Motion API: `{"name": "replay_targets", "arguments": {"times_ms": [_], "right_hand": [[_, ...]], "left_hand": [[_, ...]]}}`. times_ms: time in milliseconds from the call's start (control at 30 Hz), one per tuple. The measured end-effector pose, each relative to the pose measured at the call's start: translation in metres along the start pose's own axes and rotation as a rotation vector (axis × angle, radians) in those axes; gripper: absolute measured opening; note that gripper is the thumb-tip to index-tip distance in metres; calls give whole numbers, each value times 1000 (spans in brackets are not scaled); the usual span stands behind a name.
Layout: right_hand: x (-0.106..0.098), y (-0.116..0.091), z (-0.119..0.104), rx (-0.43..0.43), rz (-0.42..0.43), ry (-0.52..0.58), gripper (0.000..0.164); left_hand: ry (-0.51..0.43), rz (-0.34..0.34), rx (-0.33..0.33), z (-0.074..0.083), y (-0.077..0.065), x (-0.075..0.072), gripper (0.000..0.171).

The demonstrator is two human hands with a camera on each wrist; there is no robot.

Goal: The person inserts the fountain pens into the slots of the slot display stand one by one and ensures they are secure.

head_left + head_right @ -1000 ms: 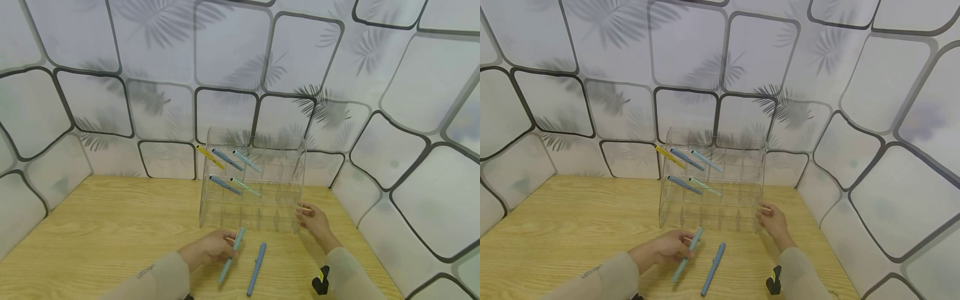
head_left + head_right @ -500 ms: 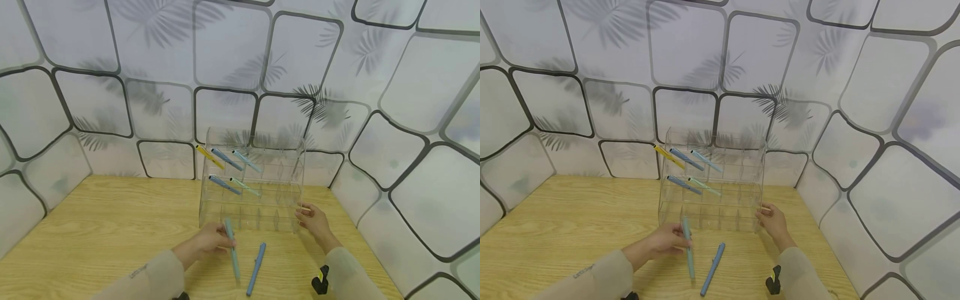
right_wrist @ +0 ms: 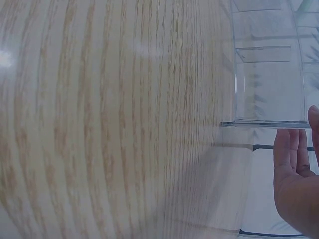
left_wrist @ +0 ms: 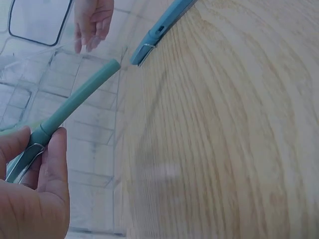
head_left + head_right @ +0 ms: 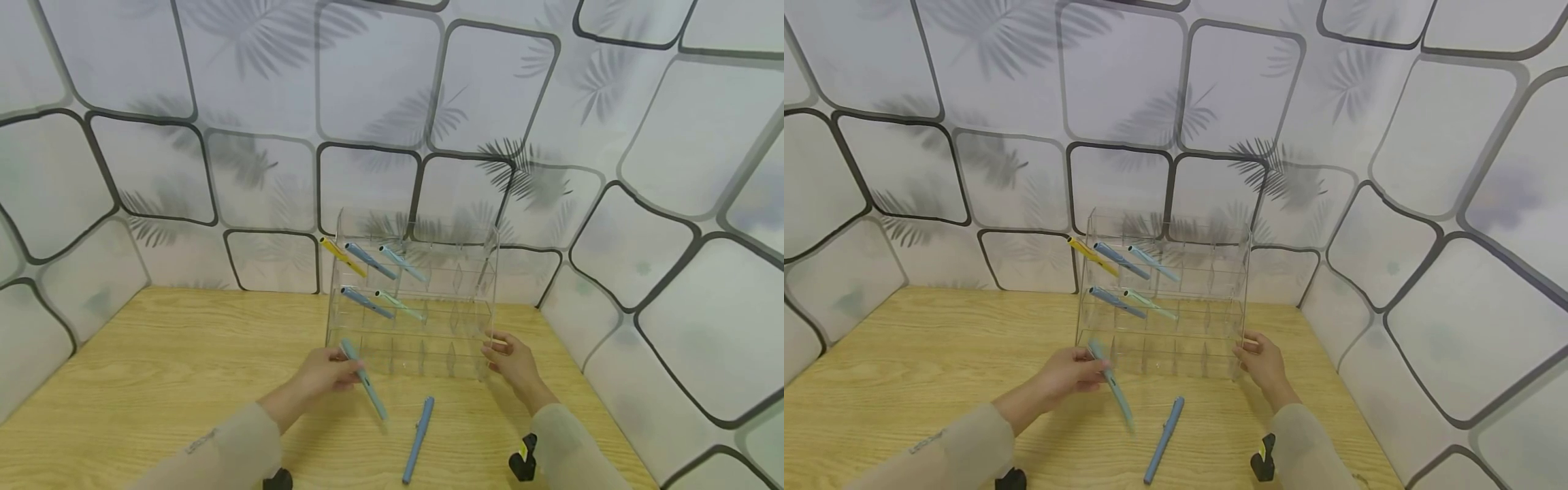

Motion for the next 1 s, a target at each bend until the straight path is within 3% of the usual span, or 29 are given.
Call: {"name": "replay_targets", "arguments": {"times_ms": [367, 800, 1000], "right_hand": [[0, 0, 0, -10, -2, -5, 46], [0, 1, 2, -10, -8, -1, 48], [0, 1, 2, -13, -6, 1, 47]], "left_hand": [[-114, 194, -9, 19, -1, -35, 17], [-216, 265, 46, 59, -5, -79, 22], [-284, 310, 110, 75, -6, -94, 15]]}}
Point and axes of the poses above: each hand's wrist, its own y-axis towards the middle knuckle, its own x-axis out of the palm, z = x × y, the point moved 5 cm from there along y, towards the middle knuckle, and after that the axes turned 15 degrees about -x, right-handed, at the moved point
